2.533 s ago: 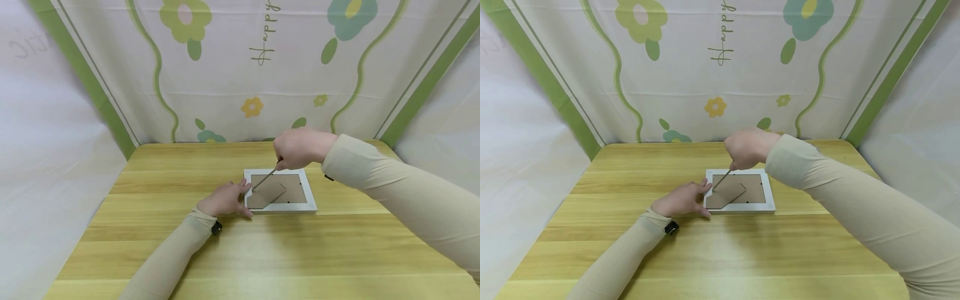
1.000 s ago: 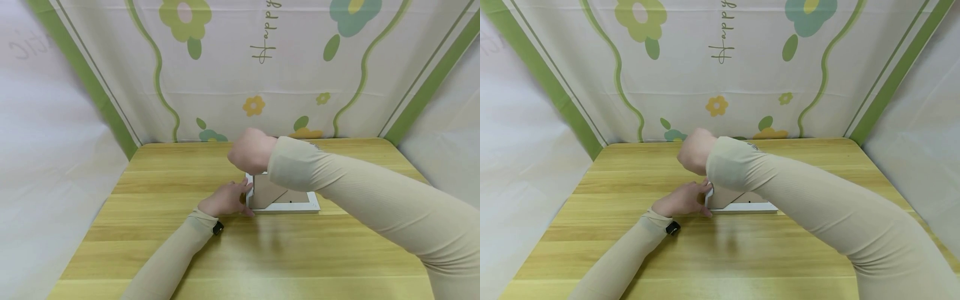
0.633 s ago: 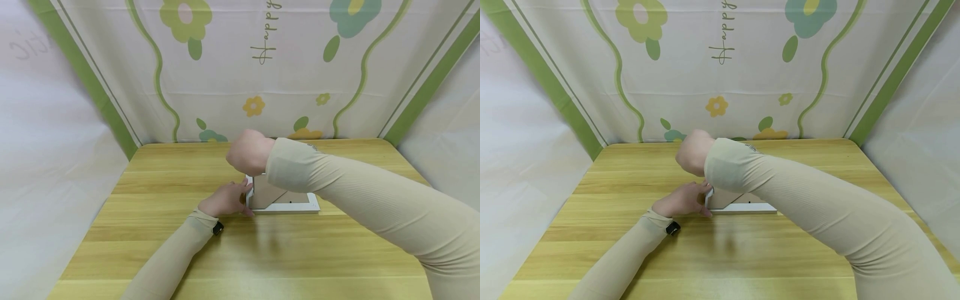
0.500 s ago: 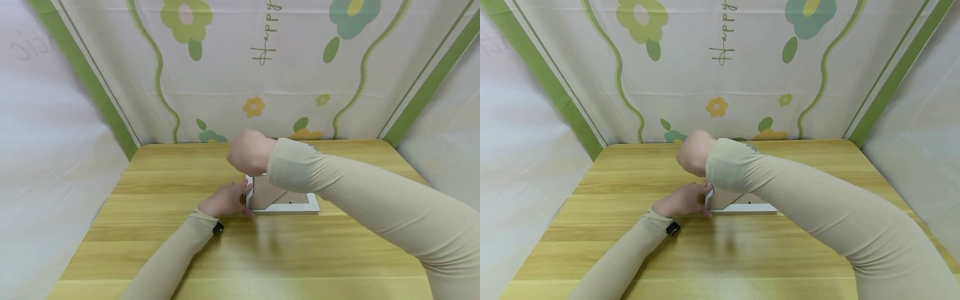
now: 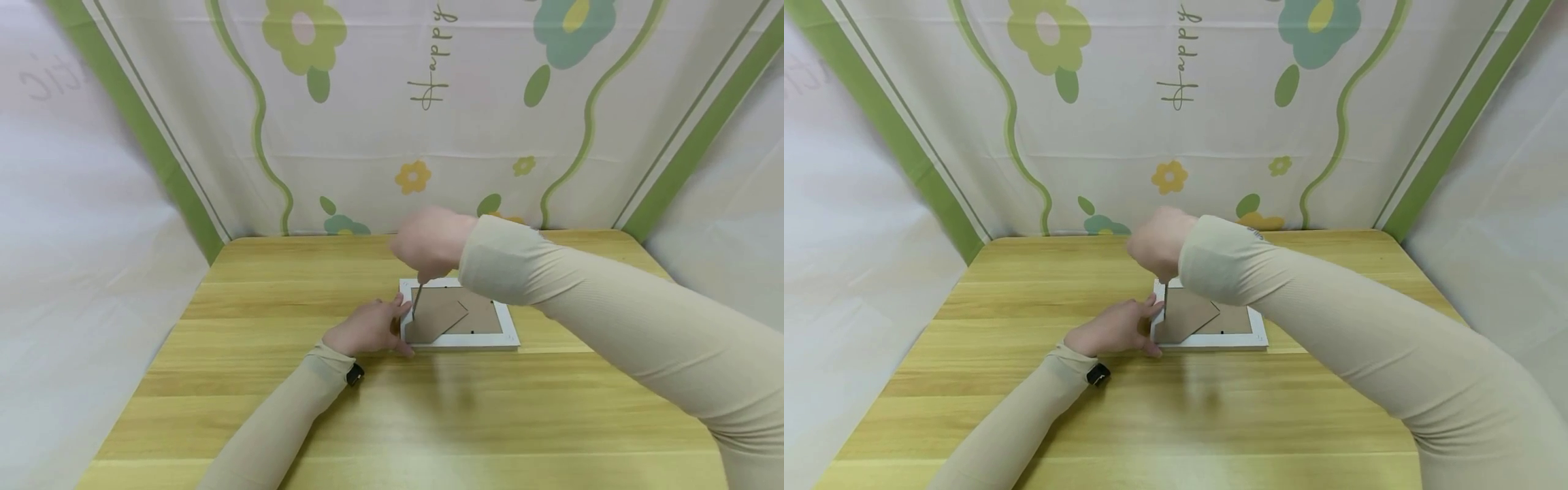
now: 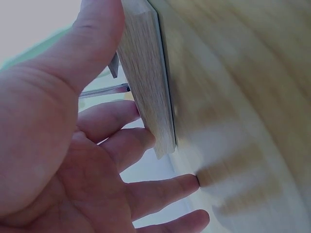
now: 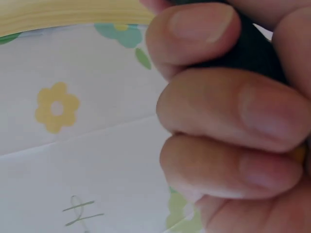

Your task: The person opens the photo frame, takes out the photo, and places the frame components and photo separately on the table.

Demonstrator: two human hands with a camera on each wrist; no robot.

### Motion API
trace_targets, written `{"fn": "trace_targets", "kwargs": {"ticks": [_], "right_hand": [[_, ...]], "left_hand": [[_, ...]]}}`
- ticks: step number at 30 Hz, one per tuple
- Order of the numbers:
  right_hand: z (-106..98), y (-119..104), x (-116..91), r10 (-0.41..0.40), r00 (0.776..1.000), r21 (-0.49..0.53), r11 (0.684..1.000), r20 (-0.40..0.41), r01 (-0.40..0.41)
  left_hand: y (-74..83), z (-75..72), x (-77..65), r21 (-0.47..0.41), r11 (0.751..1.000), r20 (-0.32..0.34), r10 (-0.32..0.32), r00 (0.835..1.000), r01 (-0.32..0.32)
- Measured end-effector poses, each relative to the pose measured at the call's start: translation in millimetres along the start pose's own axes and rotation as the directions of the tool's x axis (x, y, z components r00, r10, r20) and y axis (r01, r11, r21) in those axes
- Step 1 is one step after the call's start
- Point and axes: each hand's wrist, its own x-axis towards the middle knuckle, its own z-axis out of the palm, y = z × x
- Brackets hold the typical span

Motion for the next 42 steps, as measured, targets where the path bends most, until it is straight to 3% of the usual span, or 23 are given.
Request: {"fn": "trace_targets", "kwargs": {"ticks": [8, 16, 21, 27, 33, 42], "right_hand": [[3, 31, -21, 0.108, 0.994, 0.21, 0.972, 0.021, -0.11], [26, 67, -55, 0.172, 0.982, 0.254, 0.956, -0.076, -0.148], [61, 88, -73, 0.183, 0.97, 0.291, 0.948, -0.163, -0.13], [115, 108, -90, 0.273, 0.944, 0.46, 0.873, -0.187, -0.162], [171, 120, -99, 0.303, 0.92, 0.582, 0.806, -0.249, -0.108], [236, 125, -105, 0.357, 0.87, 0.635, 0.769, -0.339, -0.068]], "left_hand": [[-2.7, 2.4, 2.4, 0.041, 0.998, -0.014, 0.039, 0.999, -0.038], [-3.6, 4.5, 5.3, 0.075, 0.997, -0.011, 0.029, 1.0, -0.028], [-1.9, 3.5, 4.7, 0.071, 0.997, -0.007, 0.014, 1.0, -0.014], [0.1, 2.5, 3.0, 0.058, 0.998, -0.006, 0.014, 1.0, -0.014], [0.5, 2.4, 3.0, 0.064, 0.998, -0.01, 0.023, 1.0, -0.022], [1.9, 2.6, 2.8, 0.036, 0.999, -0.008, 0.005, 1.0, -0.005]]}}
